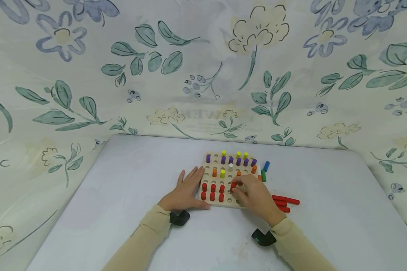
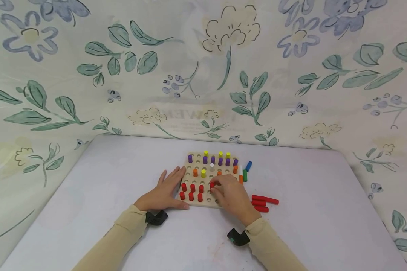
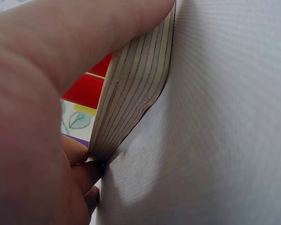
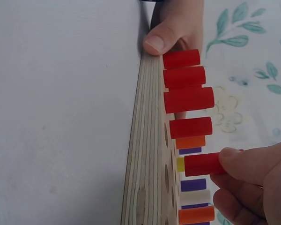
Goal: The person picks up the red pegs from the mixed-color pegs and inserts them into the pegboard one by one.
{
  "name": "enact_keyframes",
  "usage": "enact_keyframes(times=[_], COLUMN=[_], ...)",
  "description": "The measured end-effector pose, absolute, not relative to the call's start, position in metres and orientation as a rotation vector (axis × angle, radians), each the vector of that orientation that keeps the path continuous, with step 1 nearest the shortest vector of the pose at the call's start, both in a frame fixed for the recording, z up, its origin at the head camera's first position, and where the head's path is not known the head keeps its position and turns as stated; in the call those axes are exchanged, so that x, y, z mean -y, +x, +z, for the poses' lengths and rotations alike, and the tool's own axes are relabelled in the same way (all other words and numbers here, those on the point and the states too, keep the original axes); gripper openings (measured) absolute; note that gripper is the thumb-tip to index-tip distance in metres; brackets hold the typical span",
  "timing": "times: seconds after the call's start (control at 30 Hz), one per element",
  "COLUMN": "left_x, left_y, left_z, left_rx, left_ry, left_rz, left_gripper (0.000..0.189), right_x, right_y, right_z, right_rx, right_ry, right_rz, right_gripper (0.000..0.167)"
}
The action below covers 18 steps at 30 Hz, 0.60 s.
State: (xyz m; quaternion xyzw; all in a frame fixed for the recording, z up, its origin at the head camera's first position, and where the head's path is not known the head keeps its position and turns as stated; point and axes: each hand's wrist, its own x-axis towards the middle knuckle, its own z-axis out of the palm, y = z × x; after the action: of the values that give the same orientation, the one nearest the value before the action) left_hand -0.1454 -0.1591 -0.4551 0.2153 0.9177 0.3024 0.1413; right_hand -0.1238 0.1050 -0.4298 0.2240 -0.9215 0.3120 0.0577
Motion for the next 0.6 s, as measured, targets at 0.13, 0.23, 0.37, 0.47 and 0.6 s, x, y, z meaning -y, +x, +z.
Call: enact_keyframes(times=[0.13,0.23,0.37,0.47,0.6], left_x=[0.1584,0.1581,0.1577,0.1578,0.1579], left_y=[-0.1452,-0.1449,-0.1444,-0.144,-0.1434], left_z=[-0.4545,-0.4538,-0.4522,-0.4515,-0.4504], left_rx=[-2.65,-2.649,-2.645,-2.645,-2.646], left_ry=[0.619,0.617,0.612,0.608,0.606], left_rz=[0.867,0.871,0.878,0.875,0.87], left_gripper=[0.123,0.122,0.122,0.122,0.121], right_x=[-0.1032,-0.1022,-0.1011,-0.1004,-0.0987], right_y=[-0.1236,-0.1239,-0.1242,-0.1237,-0.1233], right_z=[-0.4317,-0.4334,-0.4352,-0.4355,-0.4347], right_rx=[2.81,2.819,2.816,2.804,2.805], right_ry=[0.667,0.661,0.67,0.685,0.682], right_rz=[0.929,0.913,0.9,0.897,0.885], right_gripper=[0.026,0.027,0.028,0.028,0.027])
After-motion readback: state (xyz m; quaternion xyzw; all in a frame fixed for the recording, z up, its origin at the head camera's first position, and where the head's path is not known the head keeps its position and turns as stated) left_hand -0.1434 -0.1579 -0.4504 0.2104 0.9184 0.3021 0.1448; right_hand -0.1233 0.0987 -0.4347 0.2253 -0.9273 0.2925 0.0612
